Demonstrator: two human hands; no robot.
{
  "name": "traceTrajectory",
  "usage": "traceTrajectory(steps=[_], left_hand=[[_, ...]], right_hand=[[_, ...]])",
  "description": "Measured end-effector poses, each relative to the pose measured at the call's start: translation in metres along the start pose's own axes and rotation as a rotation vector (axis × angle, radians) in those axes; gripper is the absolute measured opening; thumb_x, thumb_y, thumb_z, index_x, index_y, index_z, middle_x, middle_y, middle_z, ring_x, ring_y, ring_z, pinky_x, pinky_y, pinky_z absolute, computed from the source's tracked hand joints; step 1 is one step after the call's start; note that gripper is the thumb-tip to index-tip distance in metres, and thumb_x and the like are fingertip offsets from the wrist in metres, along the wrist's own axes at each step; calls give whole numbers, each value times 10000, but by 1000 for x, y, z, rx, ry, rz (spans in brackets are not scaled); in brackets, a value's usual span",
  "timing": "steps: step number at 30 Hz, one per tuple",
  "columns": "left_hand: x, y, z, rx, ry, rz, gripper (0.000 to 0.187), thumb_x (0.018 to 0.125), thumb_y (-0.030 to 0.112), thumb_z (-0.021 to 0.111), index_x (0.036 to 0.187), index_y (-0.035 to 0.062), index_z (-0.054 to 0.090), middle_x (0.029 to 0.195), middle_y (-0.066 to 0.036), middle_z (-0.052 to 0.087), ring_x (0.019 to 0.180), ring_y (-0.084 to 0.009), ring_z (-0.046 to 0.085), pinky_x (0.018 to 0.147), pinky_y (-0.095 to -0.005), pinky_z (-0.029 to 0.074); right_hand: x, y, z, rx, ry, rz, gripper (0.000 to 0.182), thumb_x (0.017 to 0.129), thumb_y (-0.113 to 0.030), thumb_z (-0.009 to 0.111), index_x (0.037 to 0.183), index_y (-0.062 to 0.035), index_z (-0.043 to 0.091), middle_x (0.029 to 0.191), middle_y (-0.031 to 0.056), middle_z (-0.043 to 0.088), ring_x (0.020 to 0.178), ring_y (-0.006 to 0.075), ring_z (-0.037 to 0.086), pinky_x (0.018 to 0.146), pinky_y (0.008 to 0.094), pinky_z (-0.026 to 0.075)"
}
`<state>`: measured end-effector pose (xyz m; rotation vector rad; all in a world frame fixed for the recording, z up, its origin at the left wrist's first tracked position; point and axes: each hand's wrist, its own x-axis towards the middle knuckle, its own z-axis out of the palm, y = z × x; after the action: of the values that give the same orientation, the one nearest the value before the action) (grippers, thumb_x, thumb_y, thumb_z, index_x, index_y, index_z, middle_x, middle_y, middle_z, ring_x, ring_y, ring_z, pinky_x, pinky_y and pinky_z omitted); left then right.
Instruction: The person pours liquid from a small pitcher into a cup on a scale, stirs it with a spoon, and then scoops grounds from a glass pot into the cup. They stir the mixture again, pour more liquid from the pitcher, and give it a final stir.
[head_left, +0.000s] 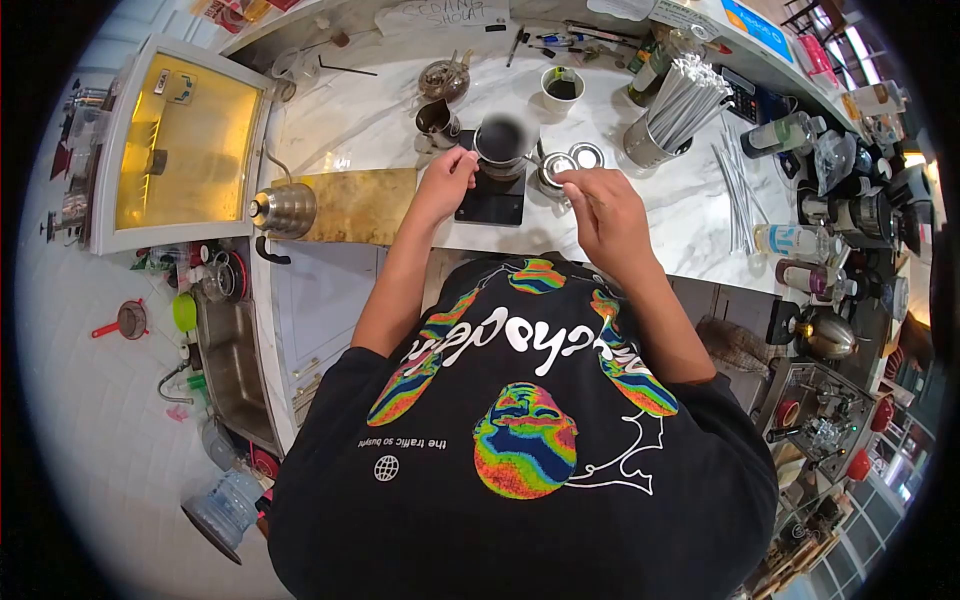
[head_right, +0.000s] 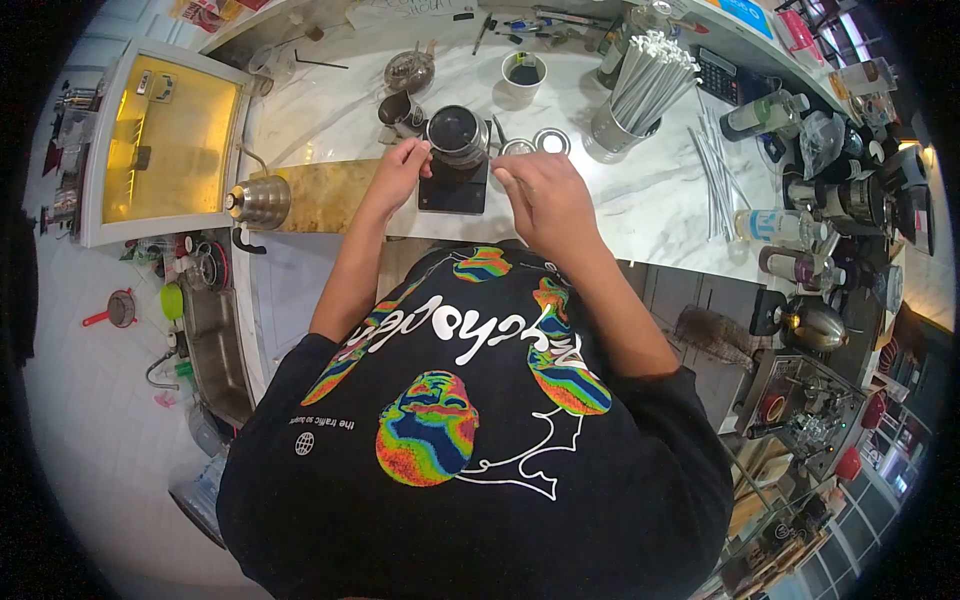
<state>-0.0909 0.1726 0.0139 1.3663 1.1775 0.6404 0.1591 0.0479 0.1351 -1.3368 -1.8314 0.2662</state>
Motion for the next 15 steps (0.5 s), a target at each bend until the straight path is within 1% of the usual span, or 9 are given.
traceTrajectory(steps=[3,5,8,11,13,15], left_hand=[[-2,-3,1,-8,9,-2,319,1079,278,561,894,23,608,768,-9,571,716,-112,567,701,-292,510],[0,-1,0,-14,18,3,323,1080,279,561,889,23,609,766,-8,570,713,-112,567,704,-292,509],[2,1,-3,18,-13,-6,332,1076,283,567,885,16,615,762,-10,580,708,-109,567,703,-288,506],[1,2,-6,37,-38,15,338,1071,293,579,889,11,625,759,-12,591,705,-107,569,690,-283,505],[3,4,-6,27,-46,12,342,1064,302,589,889,11,632,756,-14,596,707,-105,572,677,-279,504],[2,5,-7,50,-47,9,340,1062,301,591,884,14,632,756,-14,595,709,-105,574,675,-279,505]], right_hand=[[-1,-3,6,-7,5,2,117,993,-81,648,1067,-40,728,954,115,738,846,312,658,785,401,508],[-1,-6,5,-40,42,90,122,991,-83,651,1074,-43,731,945,122,731,844,312,657,785,400,508],[-11,-9,8,-58,61,52,106,970,-92,665,1057,-41,700,983,113,742,891,303,686,795,407,488],[-16,-20,14,-36,56,64,106,970,-90,665,1056,-37,698,978,112,741,890,299,687,799,408,490],[-17,-20,22,-33,80,30,107,971,-87,664,1060,-40,698,975,113,740,889,298,687,801,410,490],[-17,-24,26,-37,69,108,110,965,-78,669,1064,-40,699,975,118,739,890,304,684,800,410,489]])
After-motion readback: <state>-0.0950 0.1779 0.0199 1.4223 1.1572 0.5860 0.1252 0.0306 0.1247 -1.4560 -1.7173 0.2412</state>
